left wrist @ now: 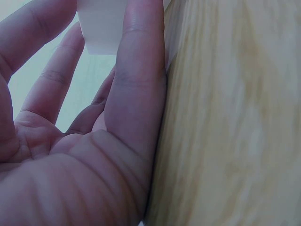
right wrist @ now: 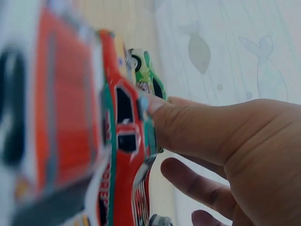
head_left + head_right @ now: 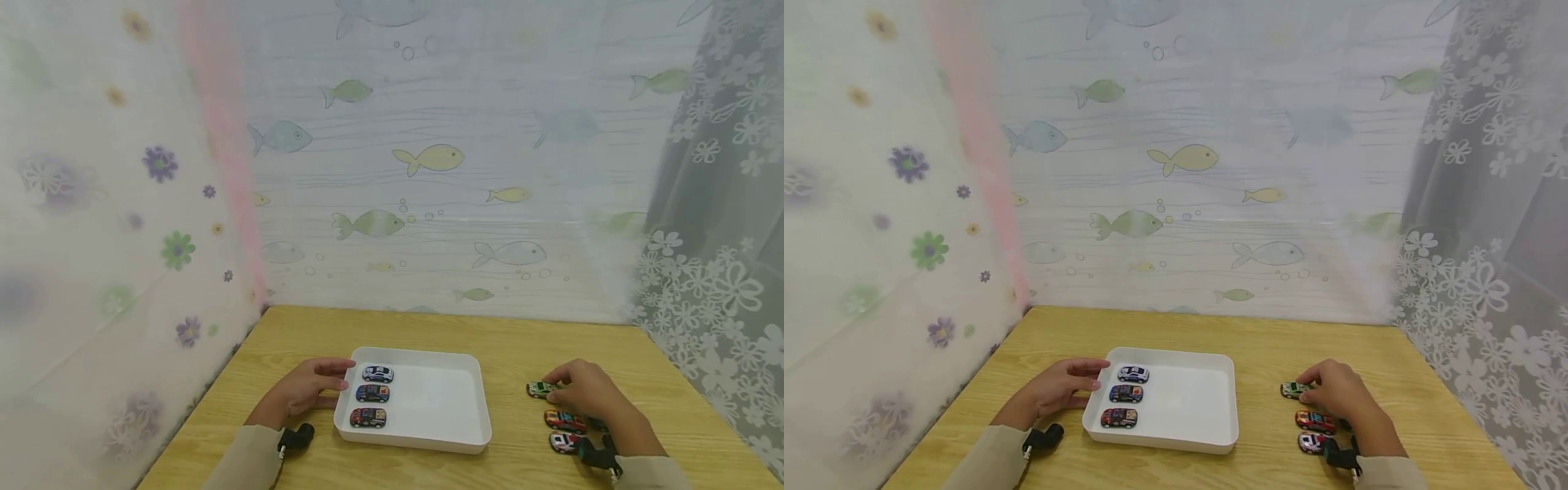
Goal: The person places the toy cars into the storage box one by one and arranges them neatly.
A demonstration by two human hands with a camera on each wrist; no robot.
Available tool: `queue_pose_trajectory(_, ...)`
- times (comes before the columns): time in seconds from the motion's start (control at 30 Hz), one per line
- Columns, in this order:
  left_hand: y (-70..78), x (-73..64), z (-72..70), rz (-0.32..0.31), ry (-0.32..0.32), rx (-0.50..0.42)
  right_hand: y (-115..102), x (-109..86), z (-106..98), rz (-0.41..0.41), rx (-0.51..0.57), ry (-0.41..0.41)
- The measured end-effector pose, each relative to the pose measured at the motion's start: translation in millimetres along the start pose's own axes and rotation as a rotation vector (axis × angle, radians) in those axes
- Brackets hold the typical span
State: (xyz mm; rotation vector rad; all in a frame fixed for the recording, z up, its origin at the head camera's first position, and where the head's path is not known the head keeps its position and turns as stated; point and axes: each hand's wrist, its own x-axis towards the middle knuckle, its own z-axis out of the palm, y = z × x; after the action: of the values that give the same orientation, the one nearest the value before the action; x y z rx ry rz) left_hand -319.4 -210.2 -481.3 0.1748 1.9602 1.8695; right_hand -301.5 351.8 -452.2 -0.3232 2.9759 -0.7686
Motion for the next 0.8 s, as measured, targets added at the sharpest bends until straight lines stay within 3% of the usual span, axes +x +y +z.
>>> queue_pose_trajectory(0.2,-0.9,0.1,-1.4,0.001,0.002,-0.004,-5,1.7,2,-0.033,-0.025,0.018)
queue_pose_trajectory(0.47,-1.0,3.6,-3.3,0.005,-0.009,-0.013,-15,4.4,4,-0.019,0.004,0.026)
queue_pose_trajectory(0.8,-0.7,7.0,-5.6,0.003,-0.01,-0.015,-37,12.9,2,-0.106,0.035,0.083)
